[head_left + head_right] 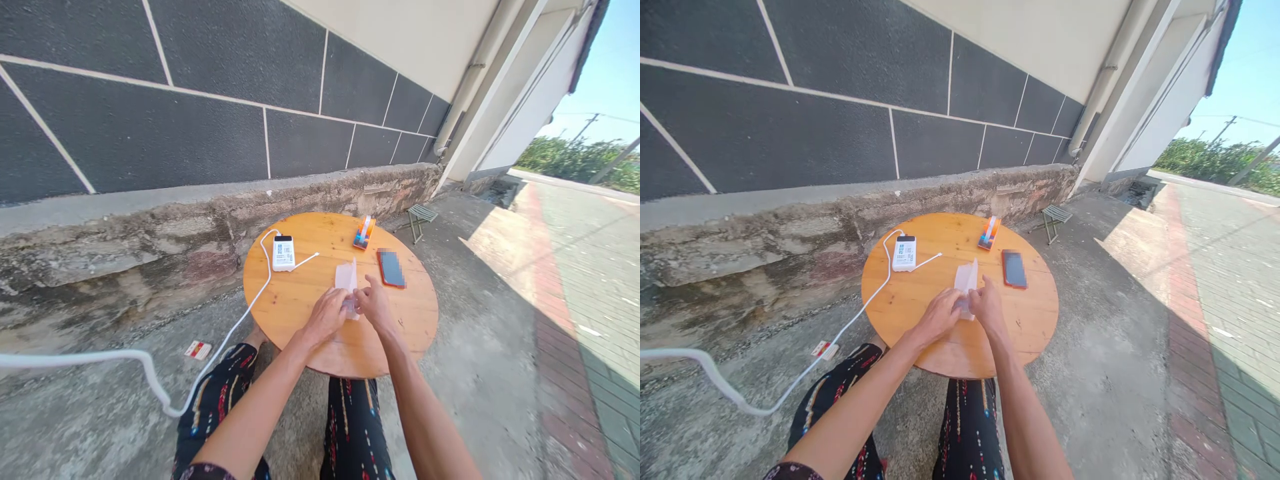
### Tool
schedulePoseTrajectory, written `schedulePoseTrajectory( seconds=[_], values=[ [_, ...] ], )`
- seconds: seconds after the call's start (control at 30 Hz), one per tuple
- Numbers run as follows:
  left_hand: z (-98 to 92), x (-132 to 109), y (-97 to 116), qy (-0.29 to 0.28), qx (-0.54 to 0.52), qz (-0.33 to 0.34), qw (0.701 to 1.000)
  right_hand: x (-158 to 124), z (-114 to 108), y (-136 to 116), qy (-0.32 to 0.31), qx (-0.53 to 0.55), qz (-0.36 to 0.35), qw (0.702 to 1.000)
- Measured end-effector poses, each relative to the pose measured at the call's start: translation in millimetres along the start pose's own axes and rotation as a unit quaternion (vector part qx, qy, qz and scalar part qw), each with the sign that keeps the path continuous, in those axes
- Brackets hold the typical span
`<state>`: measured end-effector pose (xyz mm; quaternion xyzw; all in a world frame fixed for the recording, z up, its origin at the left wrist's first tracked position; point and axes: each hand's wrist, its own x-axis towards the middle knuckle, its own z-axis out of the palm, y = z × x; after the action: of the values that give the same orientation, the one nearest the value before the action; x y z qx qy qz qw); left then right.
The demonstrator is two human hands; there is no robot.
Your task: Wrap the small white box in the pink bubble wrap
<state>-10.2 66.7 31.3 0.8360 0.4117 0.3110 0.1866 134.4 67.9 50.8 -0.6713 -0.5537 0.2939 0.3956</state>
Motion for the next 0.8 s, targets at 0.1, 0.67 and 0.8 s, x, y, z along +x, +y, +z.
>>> schedulePoseTrajectory(
  seconds=[0.1,0.67,0.8],
  values=[
    [1.9,-1.0,-4.0,0.004,-0.029,0.021,0.999,-2.2,-3.3,-0.4,-0.025,0.04,0.005,0.999],
    [-1.5,2.1,-6.9,0.016,-0.033,0.042,0.998,-4.1,0.6,26.5,-0.009,0.034,-0.137,0.99],
    [-4.5,5.2,-5.2,-0.015,-0.006,0.073,0.997,-3.5,2.8,29.3,0.017,0.069,-0.161,0.984]
  ],
)
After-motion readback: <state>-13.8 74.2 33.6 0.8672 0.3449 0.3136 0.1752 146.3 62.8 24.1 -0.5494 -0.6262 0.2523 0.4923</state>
